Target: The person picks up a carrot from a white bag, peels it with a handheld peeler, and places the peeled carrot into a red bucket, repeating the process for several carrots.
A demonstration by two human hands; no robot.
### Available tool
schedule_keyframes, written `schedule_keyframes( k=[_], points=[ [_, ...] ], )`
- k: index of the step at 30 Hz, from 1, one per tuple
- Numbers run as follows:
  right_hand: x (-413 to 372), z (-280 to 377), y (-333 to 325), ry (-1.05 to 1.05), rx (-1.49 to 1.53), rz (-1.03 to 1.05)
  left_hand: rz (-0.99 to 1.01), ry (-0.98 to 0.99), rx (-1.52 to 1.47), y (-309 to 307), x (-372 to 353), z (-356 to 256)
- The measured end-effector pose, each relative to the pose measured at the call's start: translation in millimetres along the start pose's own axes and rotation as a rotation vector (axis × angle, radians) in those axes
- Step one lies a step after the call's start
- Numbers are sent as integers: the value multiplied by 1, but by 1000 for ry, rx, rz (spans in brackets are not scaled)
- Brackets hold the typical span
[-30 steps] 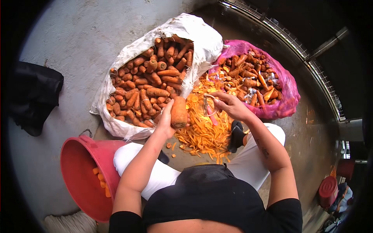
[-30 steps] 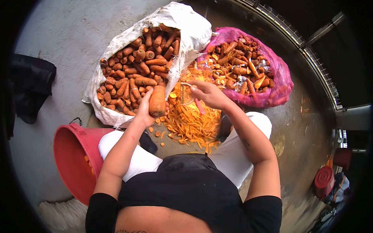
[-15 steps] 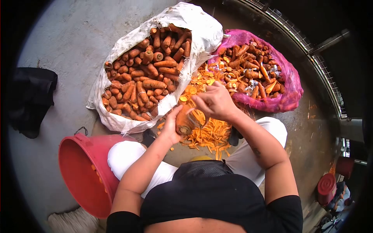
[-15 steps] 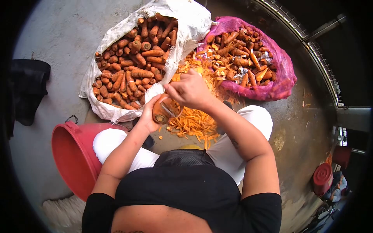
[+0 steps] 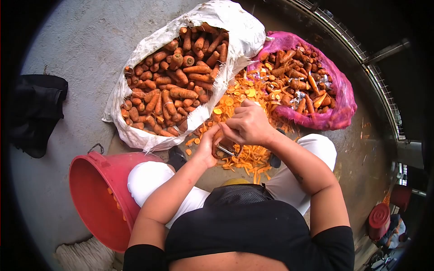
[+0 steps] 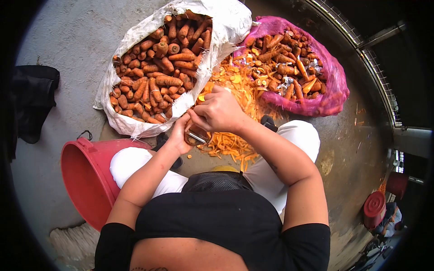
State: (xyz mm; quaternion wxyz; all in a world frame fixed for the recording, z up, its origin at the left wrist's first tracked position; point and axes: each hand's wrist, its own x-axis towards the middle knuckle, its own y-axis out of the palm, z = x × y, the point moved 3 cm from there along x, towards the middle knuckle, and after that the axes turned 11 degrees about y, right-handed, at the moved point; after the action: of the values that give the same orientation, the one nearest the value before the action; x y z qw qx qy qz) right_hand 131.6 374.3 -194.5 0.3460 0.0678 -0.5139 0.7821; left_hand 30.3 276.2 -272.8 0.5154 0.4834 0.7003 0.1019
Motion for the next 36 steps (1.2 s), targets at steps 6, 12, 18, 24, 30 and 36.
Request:
schedule_keyframes(
  k=[6,12,18,24,30,36],
  points=[
    [-4,-1,5,-4,89,27,56,11,11,5,-8,1],
    [-4,-1,7,-28,176,39,10,32,12,5,-12,3],
    [-2,0,6,-2,199,43,39,57,21,4,-14,1],
    [-3,-8,7,39,188,-6,60,46,101,9,-22,-3],
    [-9,-53,2,196,39,-75,100,-44,217,15,-44,0],
    [-13,-107,7,478,-425,-15,229,-26,166,14,-47,-9]
  ],
)
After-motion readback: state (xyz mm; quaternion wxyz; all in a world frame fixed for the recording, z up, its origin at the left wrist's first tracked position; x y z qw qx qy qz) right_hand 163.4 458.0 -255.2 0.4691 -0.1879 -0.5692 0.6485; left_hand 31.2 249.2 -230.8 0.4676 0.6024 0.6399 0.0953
